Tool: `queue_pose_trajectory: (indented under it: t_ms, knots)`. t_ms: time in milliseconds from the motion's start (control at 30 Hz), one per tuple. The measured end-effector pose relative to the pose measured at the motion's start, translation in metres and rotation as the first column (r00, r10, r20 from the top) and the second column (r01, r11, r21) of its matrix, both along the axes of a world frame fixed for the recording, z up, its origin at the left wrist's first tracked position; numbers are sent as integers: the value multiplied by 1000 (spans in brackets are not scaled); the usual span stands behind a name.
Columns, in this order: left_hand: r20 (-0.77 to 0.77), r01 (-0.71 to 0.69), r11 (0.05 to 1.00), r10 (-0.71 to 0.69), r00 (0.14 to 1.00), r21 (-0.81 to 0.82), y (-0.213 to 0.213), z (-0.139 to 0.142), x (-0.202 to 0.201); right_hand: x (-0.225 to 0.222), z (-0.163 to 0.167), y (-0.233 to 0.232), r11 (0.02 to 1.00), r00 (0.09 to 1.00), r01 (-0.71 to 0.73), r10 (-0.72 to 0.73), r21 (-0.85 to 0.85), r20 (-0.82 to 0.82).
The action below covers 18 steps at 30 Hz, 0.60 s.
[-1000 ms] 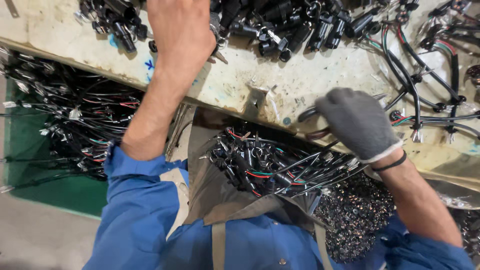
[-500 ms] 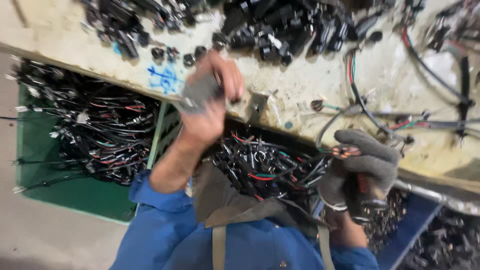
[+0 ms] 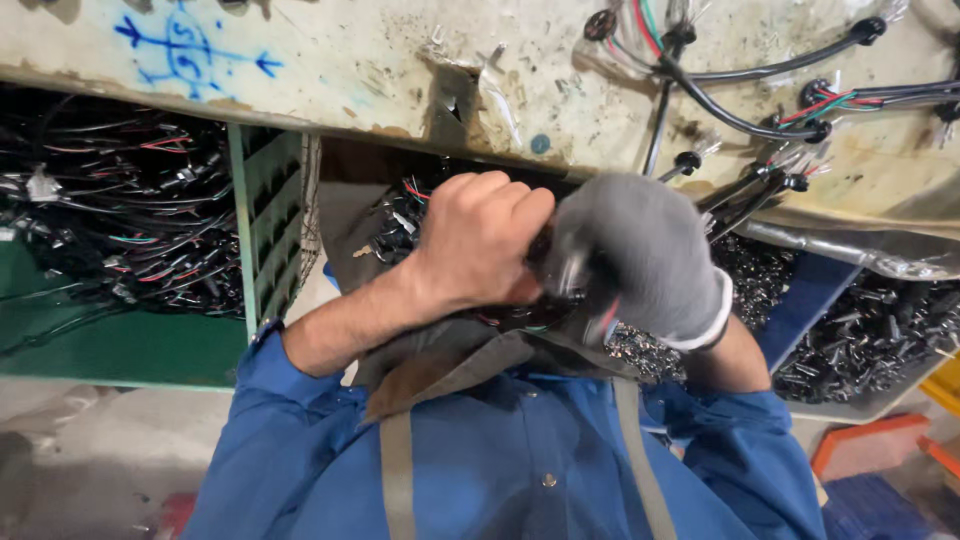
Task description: The person picks black DC power connectors and wired leads from a cluttered workbench, uses pliers to strip and crimp the wire ends, and places the finished connectors into sorting bins below the bench. They repeatedly gather parts from piles and set completed pieces aside.
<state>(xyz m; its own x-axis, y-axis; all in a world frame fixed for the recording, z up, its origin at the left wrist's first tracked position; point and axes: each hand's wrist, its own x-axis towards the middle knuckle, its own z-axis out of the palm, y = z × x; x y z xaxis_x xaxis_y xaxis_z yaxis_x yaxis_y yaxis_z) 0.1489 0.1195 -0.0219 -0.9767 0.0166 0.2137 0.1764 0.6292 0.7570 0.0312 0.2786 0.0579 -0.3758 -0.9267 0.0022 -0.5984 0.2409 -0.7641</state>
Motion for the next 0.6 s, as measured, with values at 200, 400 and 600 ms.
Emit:
queue_pose_trajectory:
  t_ms: [200,400,600]
  knots:
    - [56,-4,112,-464,884,994,2,-19,5,41,9,-34,167,750,638,91,-752,656]
    - [167,-192,-26,-387,907,981,39,-12,28,58,-25,-7,320,345,840,308,-438,887]
    - [404,-481,-130,-381,832,867,63,-39,39,46,-24,-9,412,114,887,242,-209,964]
